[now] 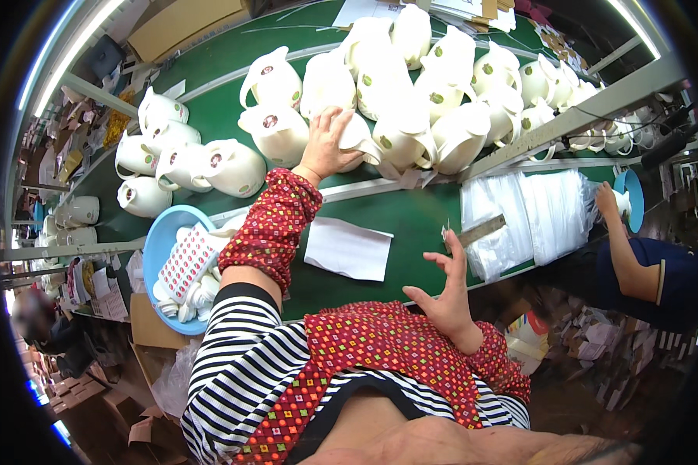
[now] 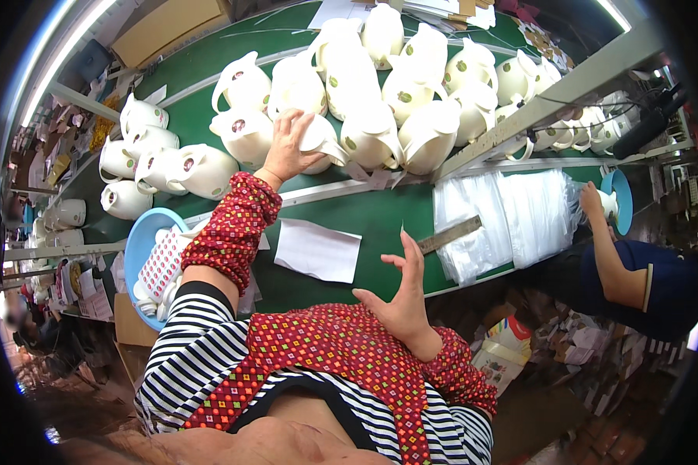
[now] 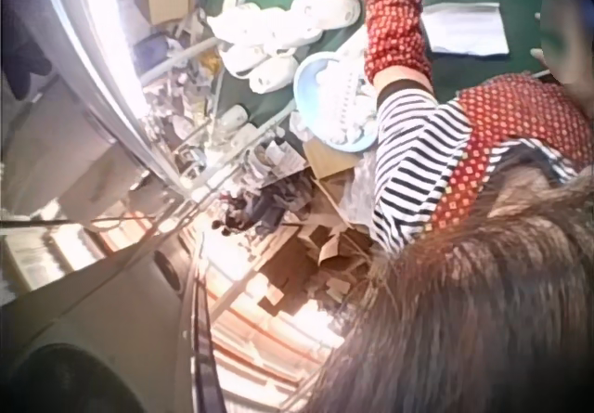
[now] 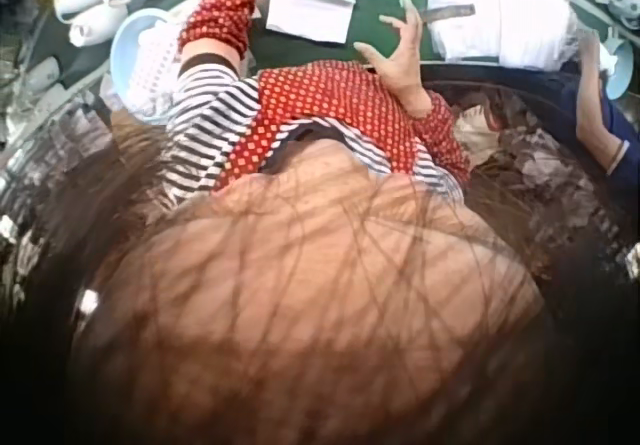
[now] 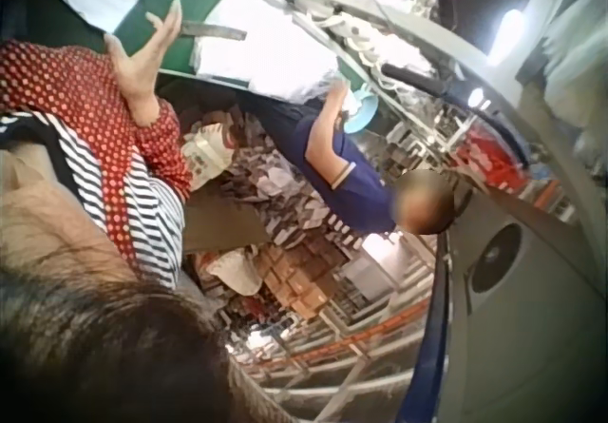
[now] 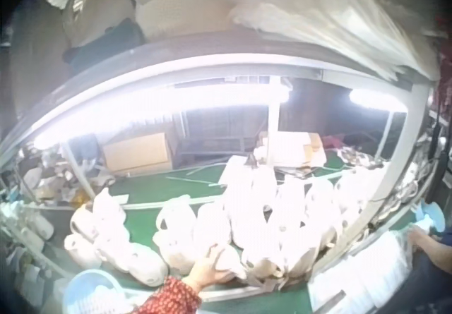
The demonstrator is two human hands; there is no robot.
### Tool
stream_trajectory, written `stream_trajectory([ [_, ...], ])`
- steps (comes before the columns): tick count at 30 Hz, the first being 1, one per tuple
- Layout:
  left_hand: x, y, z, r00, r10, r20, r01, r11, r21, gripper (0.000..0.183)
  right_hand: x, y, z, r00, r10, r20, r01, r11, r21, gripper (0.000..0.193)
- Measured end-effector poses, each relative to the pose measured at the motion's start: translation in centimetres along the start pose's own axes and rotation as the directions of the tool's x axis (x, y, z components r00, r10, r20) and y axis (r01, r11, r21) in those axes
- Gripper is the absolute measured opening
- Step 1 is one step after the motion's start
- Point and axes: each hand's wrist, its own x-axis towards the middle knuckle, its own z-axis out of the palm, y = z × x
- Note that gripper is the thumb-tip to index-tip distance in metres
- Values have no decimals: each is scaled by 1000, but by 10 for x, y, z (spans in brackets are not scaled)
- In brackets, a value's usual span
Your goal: The person assembles white ceramic pitchers on a conveyor belt by inserting stoppers and applying stickers. They handle each pitcher individually, placing stoppers into the openings and affixing decorative stickers to the sides before moving the finished units along the belt.
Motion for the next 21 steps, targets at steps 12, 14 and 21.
stream_trajectory([
  [12,116,-127,-12,529,-762,374,733,632,251,36,25,-2,-13,989,8,-145,-11,1000,-20,70],
  [14,101,-165,-8,499,-760,417,802,587,110,34,24,-7,-12,987,14,-158,-16,1000,-13,43],
  [21,129,-119,-46,838,-512,188,505,599,-621,24,25,-17,-21,967,1,-254,-13,999,-46,19],
])
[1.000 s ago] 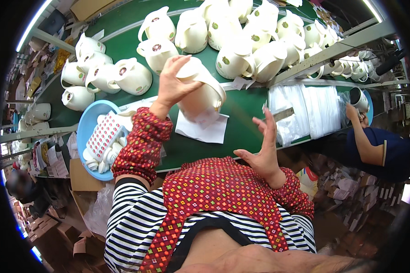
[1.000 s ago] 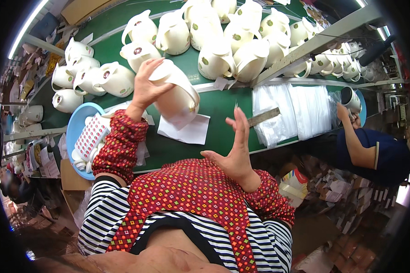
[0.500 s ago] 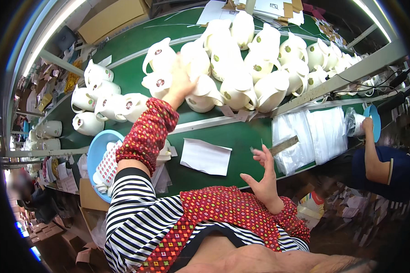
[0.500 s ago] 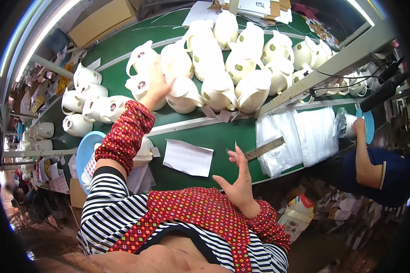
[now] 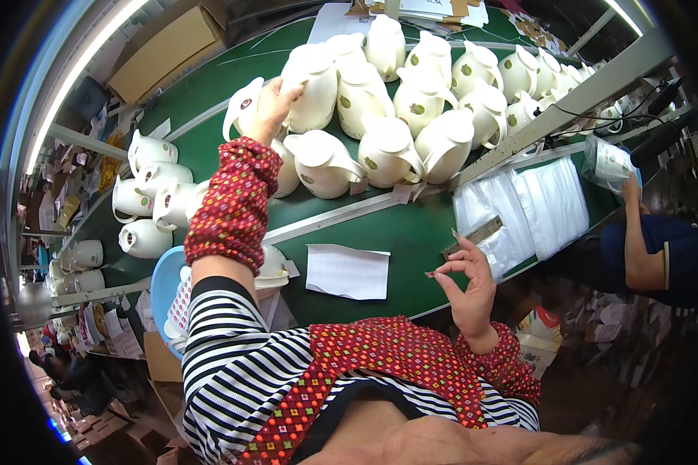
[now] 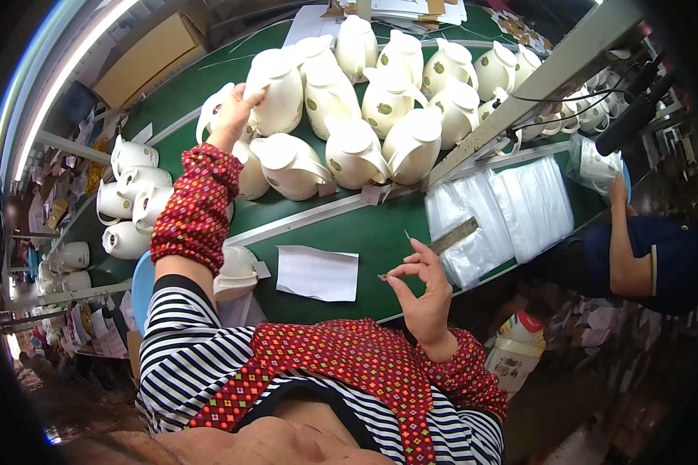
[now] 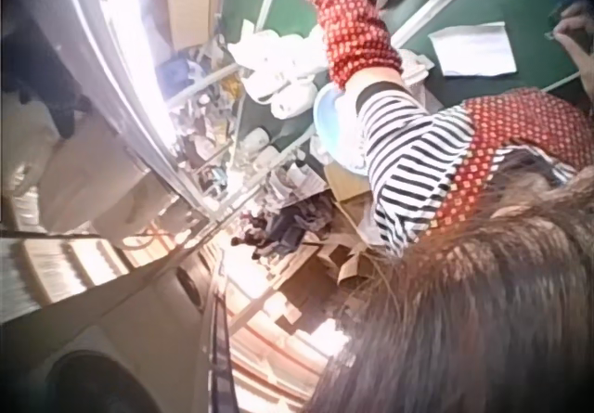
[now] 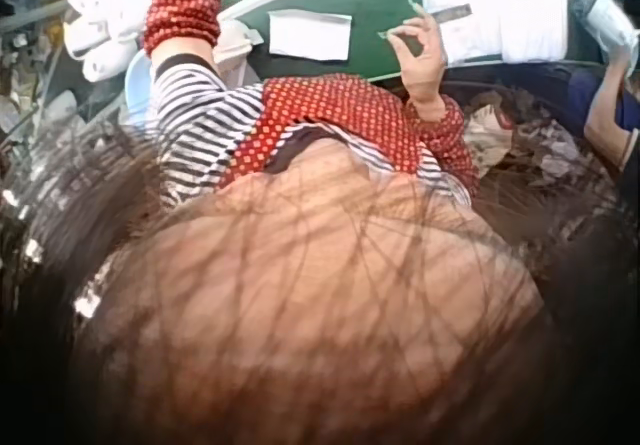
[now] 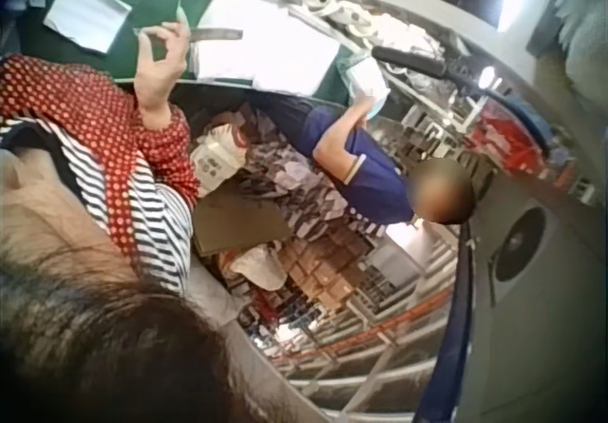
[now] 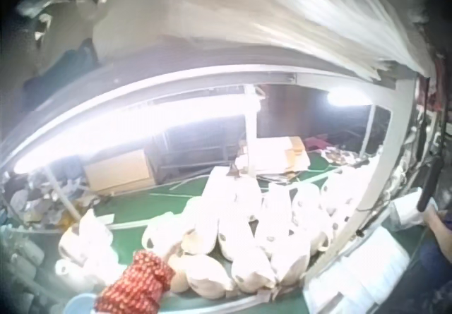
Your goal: The person assembles white ceramic pitchers on a conveyor belt by inserting stoppers and applying stickers. They handle each pitcher individually, placing stoppers into the openings and affixing decorative stickers to the sides before moving the finished units along the belt.
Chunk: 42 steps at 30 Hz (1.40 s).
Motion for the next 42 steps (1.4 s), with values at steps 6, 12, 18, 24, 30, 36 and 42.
stream_trajectory([
  [6,-77,151,-37,947,237,217,-167,940,-297,22,10,-22,6,996,-93,-1,93,992,86,17],
  [12,-202,191,-61,897,298,327,80,618,-782,28,17,-83,25,955,-266,133,229,943,243,19],
  [18,-298,133,-58,890,-48,453,411,-346,-844,49,-8,-130,35,886,-342,314,196,888,415,62],
  [24,-334,126,3,704,-247,665,588,-323,-742,39,-21,-146,53,782,-47,621,-163,947,276,71],
  [30,-338,128,6,703,-306,642,598,-235,-766,30,-40,-129,76,755,-6,656,-106,986,130,77],
  [36,-342,126,7,708,-313,634,616,-167,-770,26,-42,-134,89,711,-114,694,116,992,44,85],
  [42,-343,136,8,684,-309,661,629,-210,-749,24,-47,-128,95,684,-224,694,286,958,27,89],
])
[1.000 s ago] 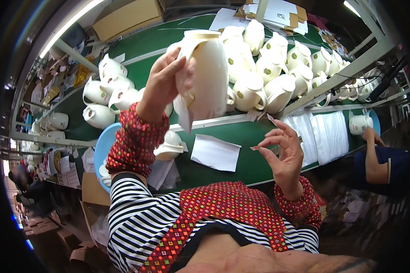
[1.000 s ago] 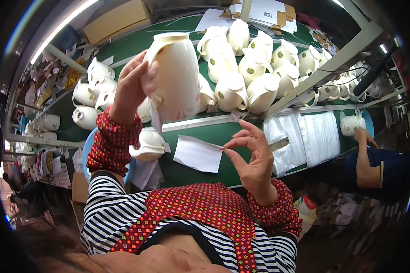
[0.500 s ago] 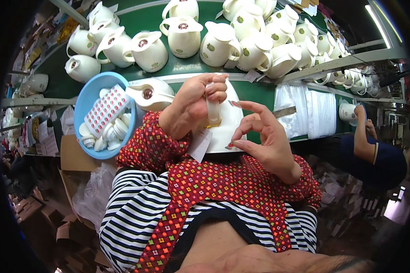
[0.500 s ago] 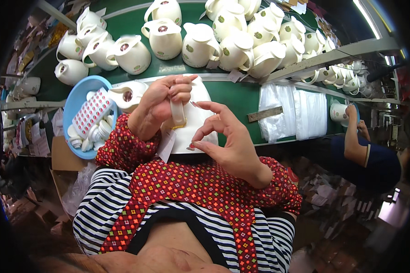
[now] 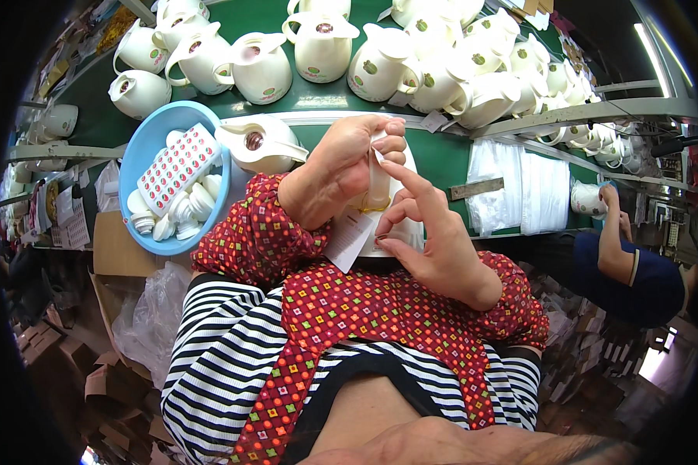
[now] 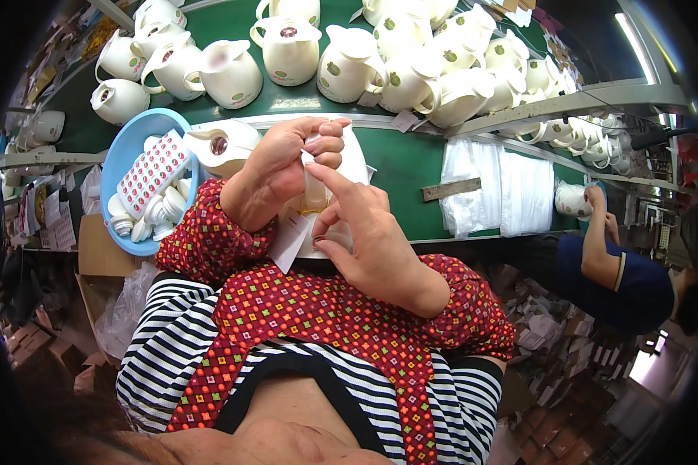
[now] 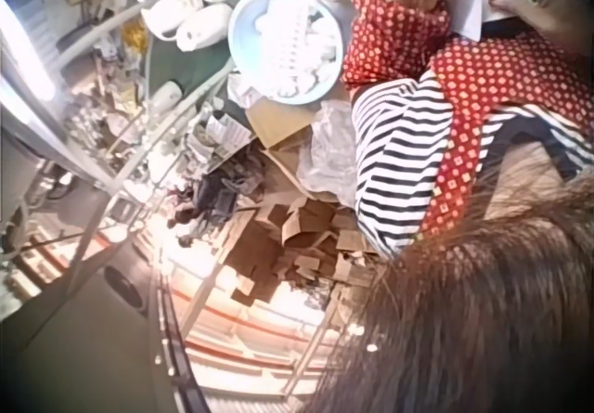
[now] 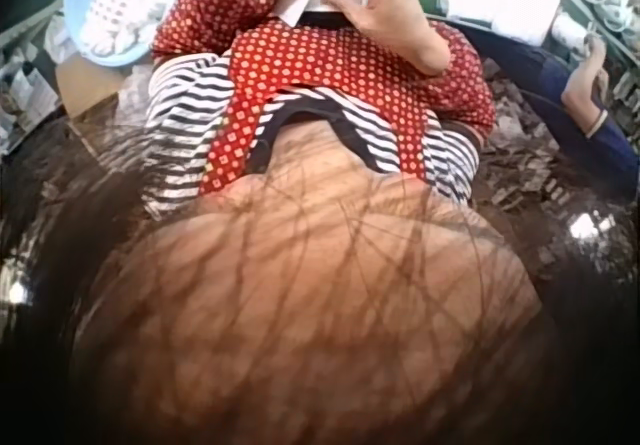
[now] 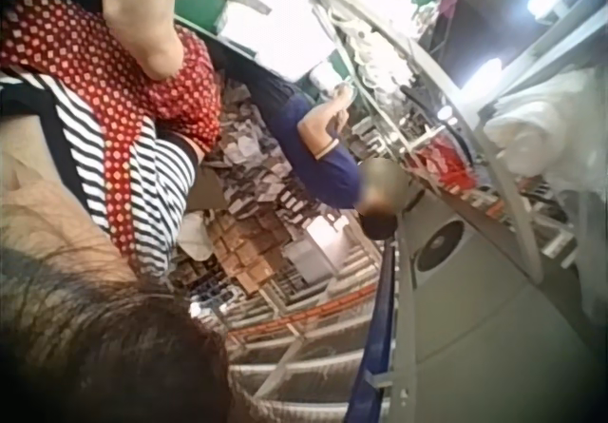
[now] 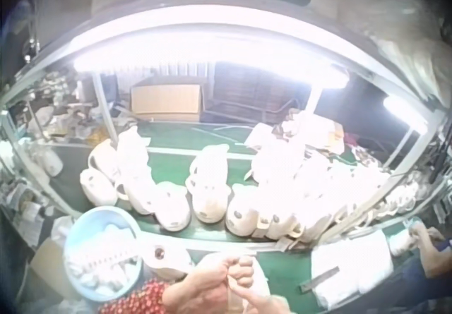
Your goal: The person assembles white ceramic pitchers on a conveyor belt by inserting stoppers and applying stickers. They handle each pitcher individually, placing stoppers into the openings and affixing decorative stickers to the sides before moving the finished units along the belt.
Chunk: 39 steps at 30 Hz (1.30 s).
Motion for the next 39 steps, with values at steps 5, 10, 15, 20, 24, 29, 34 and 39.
stream_trajectory([
  [5,-6,0,2,1000,5,-4,-5,999,32,23,1,5,6,994,-105,-26,103,992,-77,92],
  [10,-8,-7,12,997,44,-62,-40,997,61,22,0,29,13,982,-117,-150,79,968,-238,103],
  [15,-6,-4,9,995,100,-3,-100,990,96,27,5,40,12,964,-3,-264,-50,980,-194,130],
  [20,-4,15,28,964,211,159,-245,941,233,41,-10,35,-1,986,-22,-168,-23,965,-260,141],
  [24,17,51,57,910,154,385,-343,801,491,47,-29,56,-28,913,-8,-409,-27,996,-79,123],
  [29,108,121,80,875,327,358,-473,412,779,39,-50,88,-36,835,230,-500,-160,971,179,111],
  [34,219,200,45,710,601,367,-544,136,828,47,-57,112,-35,845,306,-438,-189,938,291,106],
  [39,304,195,14,648,729,222,-416,95,904,55,-63,129,-45,805,369,-464,-242,919,311,102],
])
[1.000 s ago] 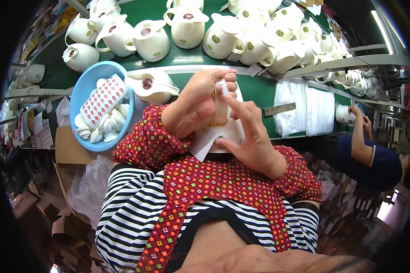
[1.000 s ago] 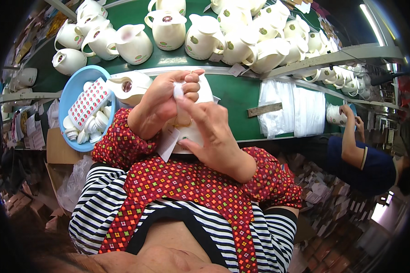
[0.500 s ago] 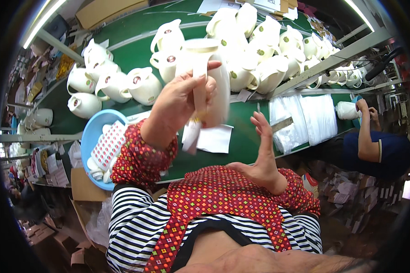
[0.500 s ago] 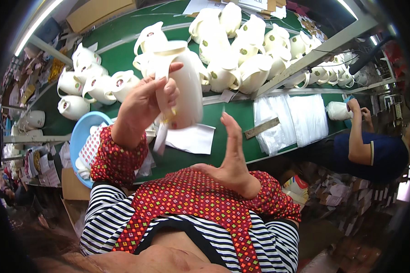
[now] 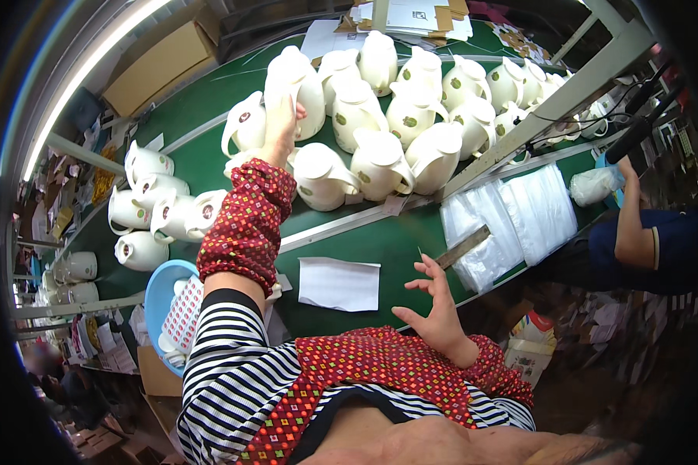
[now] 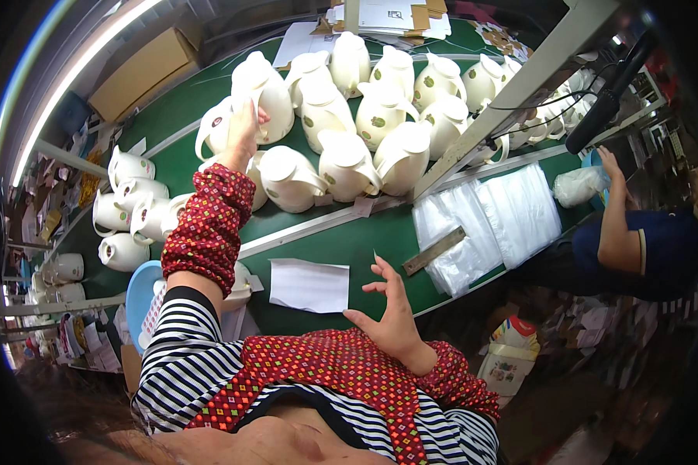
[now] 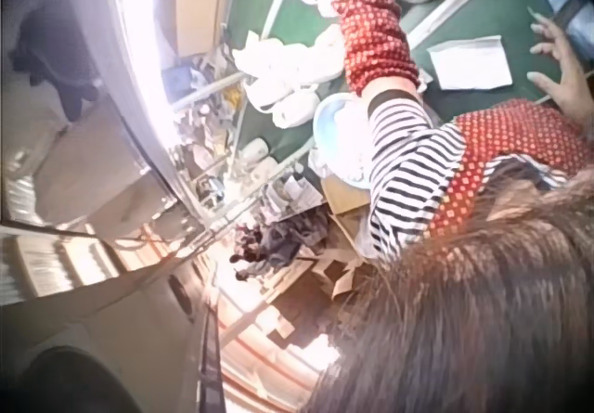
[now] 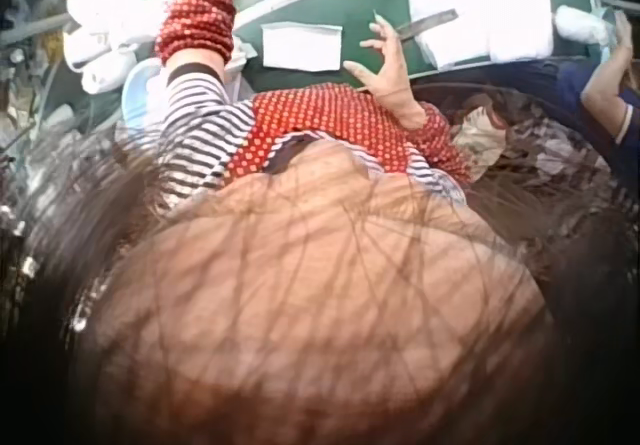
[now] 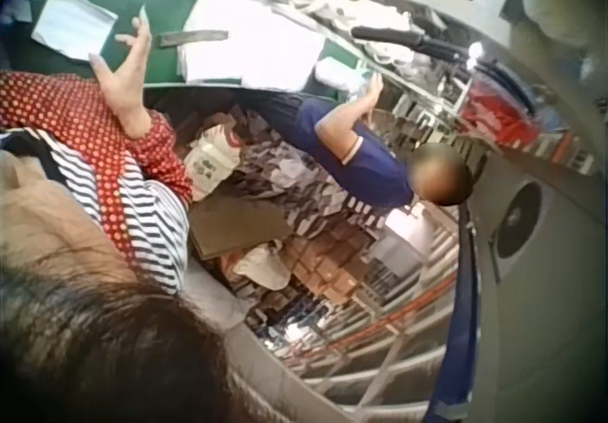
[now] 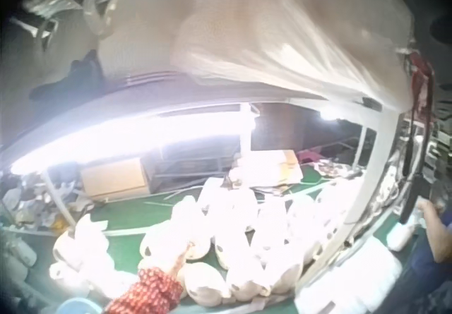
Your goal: The person assembles white ceramic pitchers on a conveyor belt by inserting stoppers and applying stickers. They handle each pitcher individually, placing stoppers into the openings and affixing decorative stickers to the sides before moving the finished units along the belt.
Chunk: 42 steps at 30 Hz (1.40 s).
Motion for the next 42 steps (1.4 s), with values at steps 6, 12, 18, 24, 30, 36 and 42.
stream_trajectory([
  [6,35,-60,-15,922,-380,-70,352,901,-253,70,12,11,-5,998,39,39,-39,999,13,101],
  [12,34,-36,-8,811,-579,84,548,802,240,58,28,16,-10,996,52,79,-57,997,60,96],
  [18,48,-11,-19,1000,-6,15,-13,218,976,57,35,28,-14,993,79,92,-88,991,104,93],
  [24,122,-6,42,982,127,141,-189,590,785,89,44,35,-16,998,48,35,-51,995,89,55],
  [30,187,-39,76,949,-310,51,9,189,982,68,30,41,-25,997,69,-32,-66,994,83,38],
  [36,200,-80,106,933,-316,171,-79,284,956,46,-2,55,-32,978,177,-111,-166,981,102,36],
  [42,218,-99,87,964,-59,259,-140,715,685,25,-12,50,-27,974,178,-142,-158,977,143,35],
])
